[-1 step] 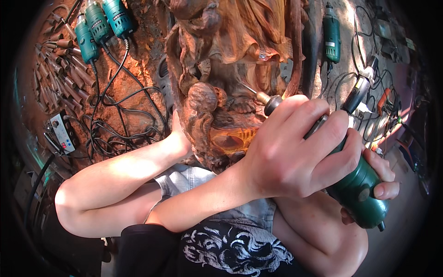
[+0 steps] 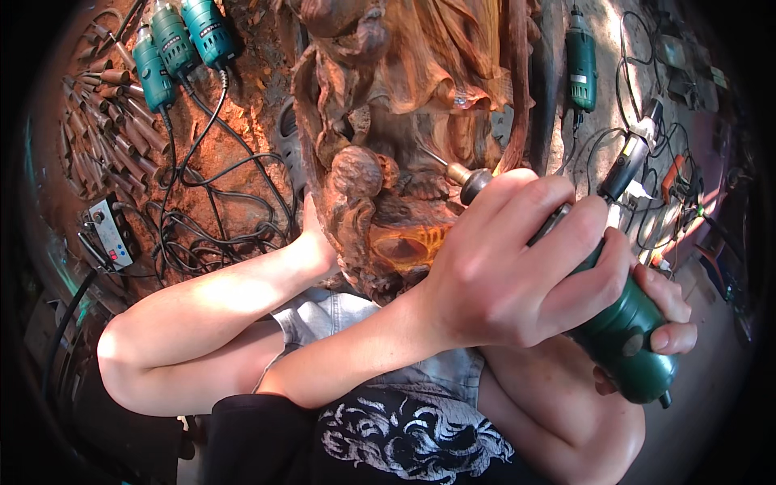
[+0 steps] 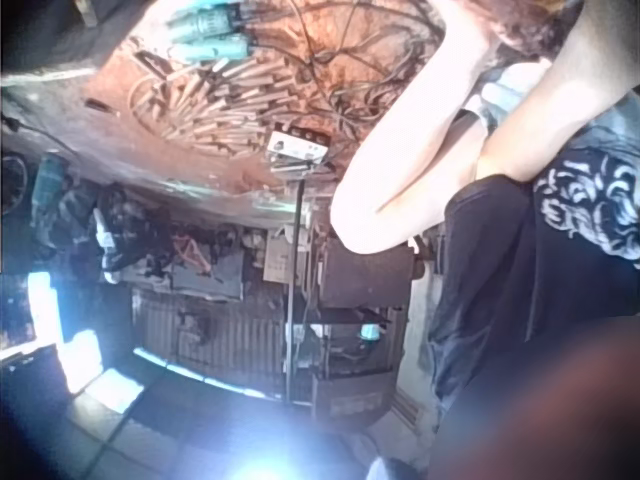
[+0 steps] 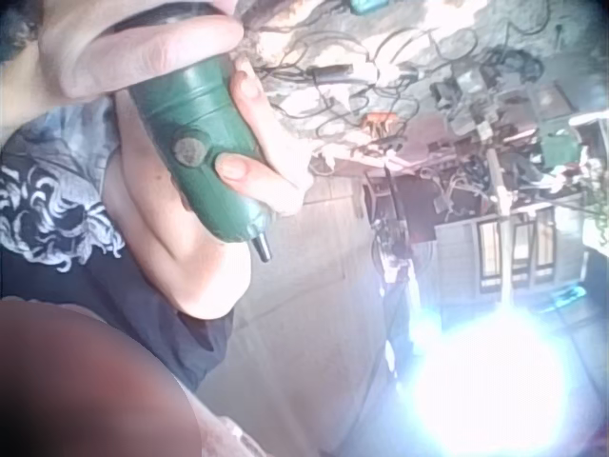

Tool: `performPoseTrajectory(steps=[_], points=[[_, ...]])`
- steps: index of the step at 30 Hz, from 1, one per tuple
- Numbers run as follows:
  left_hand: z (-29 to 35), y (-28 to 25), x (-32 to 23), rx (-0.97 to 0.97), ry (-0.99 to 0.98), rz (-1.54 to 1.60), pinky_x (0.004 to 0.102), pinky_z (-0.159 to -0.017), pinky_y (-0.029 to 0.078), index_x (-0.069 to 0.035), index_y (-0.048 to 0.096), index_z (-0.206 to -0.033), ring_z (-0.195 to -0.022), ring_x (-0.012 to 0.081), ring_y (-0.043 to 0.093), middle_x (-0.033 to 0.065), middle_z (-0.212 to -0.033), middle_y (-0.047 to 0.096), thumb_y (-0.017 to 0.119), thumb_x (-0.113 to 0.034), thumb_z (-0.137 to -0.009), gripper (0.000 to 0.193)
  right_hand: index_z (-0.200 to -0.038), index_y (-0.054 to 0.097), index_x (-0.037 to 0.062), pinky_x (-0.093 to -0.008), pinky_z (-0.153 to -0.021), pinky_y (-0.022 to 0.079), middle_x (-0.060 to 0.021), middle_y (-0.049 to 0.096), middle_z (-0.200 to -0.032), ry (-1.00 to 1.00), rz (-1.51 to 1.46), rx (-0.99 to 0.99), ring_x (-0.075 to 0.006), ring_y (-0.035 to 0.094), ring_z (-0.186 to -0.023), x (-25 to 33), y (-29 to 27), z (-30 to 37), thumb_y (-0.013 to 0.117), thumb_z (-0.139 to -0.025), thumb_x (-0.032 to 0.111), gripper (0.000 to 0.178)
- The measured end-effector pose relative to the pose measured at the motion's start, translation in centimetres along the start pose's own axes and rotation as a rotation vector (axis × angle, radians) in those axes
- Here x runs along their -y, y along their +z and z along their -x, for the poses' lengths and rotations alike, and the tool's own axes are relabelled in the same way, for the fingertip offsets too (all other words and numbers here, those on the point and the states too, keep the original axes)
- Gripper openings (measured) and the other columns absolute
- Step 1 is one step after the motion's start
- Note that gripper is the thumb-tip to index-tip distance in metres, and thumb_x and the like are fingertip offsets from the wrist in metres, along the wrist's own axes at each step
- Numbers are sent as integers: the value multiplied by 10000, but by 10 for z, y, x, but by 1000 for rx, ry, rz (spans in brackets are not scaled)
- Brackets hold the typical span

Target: The person uses a rotary tool to carve details into a large piece of wood. They then apply glue from a bottle to specific areas of the carving.

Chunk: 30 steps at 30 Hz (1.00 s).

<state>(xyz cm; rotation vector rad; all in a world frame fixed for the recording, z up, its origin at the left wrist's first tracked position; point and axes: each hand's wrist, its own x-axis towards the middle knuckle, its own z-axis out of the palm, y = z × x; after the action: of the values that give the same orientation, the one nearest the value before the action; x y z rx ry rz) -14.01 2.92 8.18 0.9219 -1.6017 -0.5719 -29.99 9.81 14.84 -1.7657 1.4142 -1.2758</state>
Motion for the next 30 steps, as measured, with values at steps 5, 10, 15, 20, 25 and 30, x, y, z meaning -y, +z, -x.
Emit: performPoseTrajectory(steps=[5,10,15,20,25,30], points=[[-5,-10,4,21,-9,7,354,-689,527,-121,733,-1007,-869,245,676,52,-995,684,778,-139,-694,317,-1121,468,245,-303,-860,666,-198,693,-1159,-72,161,114,-348,793,-990,4,-3,-15,968,-726,-1,683],[-3,-5,11,-23,-28,28,405,-749,533,-90,717,-968,-910,266,654,82,-1026,670,756,-137,-748,228,-1111,474,233,-299,-843,660,-209,698,-1191,-35,207,113,-346,792,-1006,7,6,-19,935,-811,82,571],[-1,-9,8,8,-57,12,357,-701,537,-100,761,-1000,-840,252,679,75,-983,694,783,-154,-687,319,-1389,448,178,-526,-1140,517,-339,564,-1445,-17,60,504,-522,629,-1292,2,-47,-19,914,-799,578,852],[0,-8,10,5,-41,20,384,-728,534,-91,735,-990,-877,255,668,85,-1007,688,759,-145,-732,265,-1160,427,216,-345,-932,620,-199,681,-1225,35,314,216,-341,761,-1053,20,1,-25,965,-755,152,676],[2,-7,8,14,-46,14,394,-731,525,-90,716,-987,-888,259,660,88,-1020,678,745,-142,-761,233,-1103,421,231,-305,-876,639,-158,705,-1171,77,339,111,-296,787,-1009,25,15,-25,970,-735,27,691],[1,-10,5,32,-55,19,381,-708,515,-96,709,-993,-876,254,656,82,-1009,668,747,-141,-767,233,-1107,430,238,-301,-867,634,-154,710,-1157,66,308,208,-298,787,-1015,25,1,-33,965,-737,19,687]])
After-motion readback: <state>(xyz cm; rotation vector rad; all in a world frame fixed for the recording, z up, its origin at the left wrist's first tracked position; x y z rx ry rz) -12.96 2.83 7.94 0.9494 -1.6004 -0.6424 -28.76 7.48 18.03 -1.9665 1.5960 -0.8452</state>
